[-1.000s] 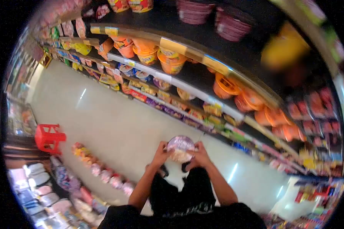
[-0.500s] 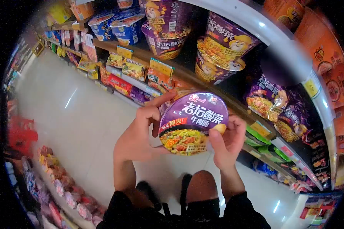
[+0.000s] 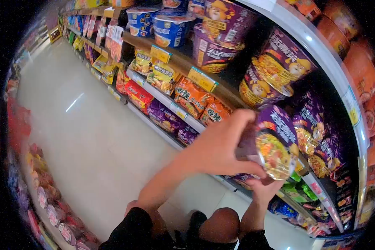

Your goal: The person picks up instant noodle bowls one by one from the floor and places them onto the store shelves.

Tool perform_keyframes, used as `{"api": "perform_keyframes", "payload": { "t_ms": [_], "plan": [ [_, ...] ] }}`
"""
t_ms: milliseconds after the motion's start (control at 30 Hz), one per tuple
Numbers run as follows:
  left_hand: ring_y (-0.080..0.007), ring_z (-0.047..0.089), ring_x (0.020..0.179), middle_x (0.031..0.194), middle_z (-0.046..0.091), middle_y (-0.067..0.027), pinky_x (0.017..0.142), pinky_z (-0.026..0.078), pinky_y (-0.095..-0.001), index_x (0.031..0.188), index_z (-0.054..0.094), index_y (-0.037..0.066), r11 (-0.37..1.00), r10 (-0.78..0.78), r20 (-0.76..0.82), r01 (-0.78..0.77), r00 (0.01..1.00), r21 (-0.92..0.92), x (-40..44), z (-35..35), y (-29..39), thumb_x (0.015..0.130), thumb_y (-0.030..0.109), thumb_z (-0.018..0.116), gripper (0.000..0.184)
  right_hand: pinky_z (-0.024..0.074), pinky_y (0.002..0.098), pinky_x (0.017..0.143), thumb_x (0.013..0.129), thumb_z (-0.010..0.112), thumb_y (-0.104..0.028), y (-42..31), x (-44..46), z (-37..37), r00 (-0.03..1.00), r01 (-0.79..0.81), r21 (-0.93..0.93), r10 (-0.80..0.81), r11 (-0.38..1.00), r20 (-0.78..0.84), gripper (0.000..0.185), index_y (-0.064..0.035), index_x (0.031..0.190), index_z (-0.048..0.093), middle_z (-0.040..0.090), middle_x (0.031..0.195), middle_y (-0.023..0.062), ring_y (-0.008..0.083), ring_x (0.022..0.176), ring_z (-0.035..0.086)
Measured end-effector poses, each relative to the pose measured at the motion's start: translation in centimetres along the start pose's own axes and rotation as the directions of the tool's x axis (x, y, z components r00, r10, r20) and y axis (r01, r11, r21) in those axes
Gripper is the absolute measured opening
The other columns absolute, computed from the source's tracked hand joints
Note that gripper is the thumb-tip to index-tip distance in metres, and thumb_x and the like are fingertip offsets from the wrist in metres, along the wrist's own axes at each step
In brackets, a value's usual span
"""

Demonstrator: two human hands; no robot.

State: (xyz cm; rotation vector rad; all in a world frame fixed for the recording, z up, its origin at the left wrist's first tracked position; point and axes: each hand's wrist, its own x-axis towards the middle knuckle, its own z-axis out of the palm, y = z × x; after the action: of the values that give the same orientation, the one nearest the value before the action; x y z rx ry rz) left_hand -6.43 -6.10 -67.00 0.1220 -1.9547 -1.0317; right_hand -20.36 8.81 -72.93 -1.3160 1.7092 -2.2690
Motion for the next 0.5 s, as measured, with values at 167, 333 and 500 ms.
{"api": "perform_keyframes", "payload": {
  "t_ms": [167, 333, 500],
  "plan": [
    [-0.0438, 0.054, 0.09, 0.101, 0.051, -0.0268, 0.076, 0.044, -0.0458, 0.115, 0.033, -0.003, 0.988, 0.149, -0.058, -0.151, 0.987, -0.036, -0.1, 3.3, -0.3, 0.07, 0.049, 0.068, 0.078, 0.0446, 0.0274, 0.08, 0.06, 0.081, -0.014, 1.5, 0.7, -2.3, 0.976, 0.151, -0.149, -0.172, 0.977, -0.135, 0.076, 0.0019, 0.121, 0.038, 0.052, 0.106, 0.0085, 0.0148, 0.092, 0.053],
    [-0.0421, 0.052, 0.099, 0.11, 0.051, -0.0263, 0.084, 0.042, -0.0438, 0.123, 0.031, -0.004, 0.981, 0.128, -0.008, -0.128, 0.992, -0.149, -0.1, 3.7, -0.6, 0.073, 0.049, 0.066, 0.081, 0.0438, 0.0278, 0.08, 0.067, 0.073, -0.004, 0.0, 0.9, -1.0, 0.948, 0.195, -0.259, -0.25, 0.946, -0.199, 0.061, 0.002, 0.118, 0.042, 0.054, 0.102, 0.0081, 0.0145, 0.09, 0.053],
    [-0.0388, 0.054, 0.1, 0.11, 0.052, -0.0242, 0.085, 0.043, -0.0418, 0.122, 0.032, -0.004, 0.989, 0.111, 0.022, -0.109, 0.994, -0.103, 0.1, 4.8, -0.8, 0.072, 0.045, 0.069, 0.079, 0.044, 0.0264, 0.077, 0.067, 0.069, -0.001, -0.8, 0.3, 0.0, 0.962, 0.102, -0.241, -0.157, 0.965, -0.223, 0.052, 0.0016, 0.112, 0.043, 0.054, 0.095, 0.0078, 0.0141, 0.082, 0.054]
  ]
}}
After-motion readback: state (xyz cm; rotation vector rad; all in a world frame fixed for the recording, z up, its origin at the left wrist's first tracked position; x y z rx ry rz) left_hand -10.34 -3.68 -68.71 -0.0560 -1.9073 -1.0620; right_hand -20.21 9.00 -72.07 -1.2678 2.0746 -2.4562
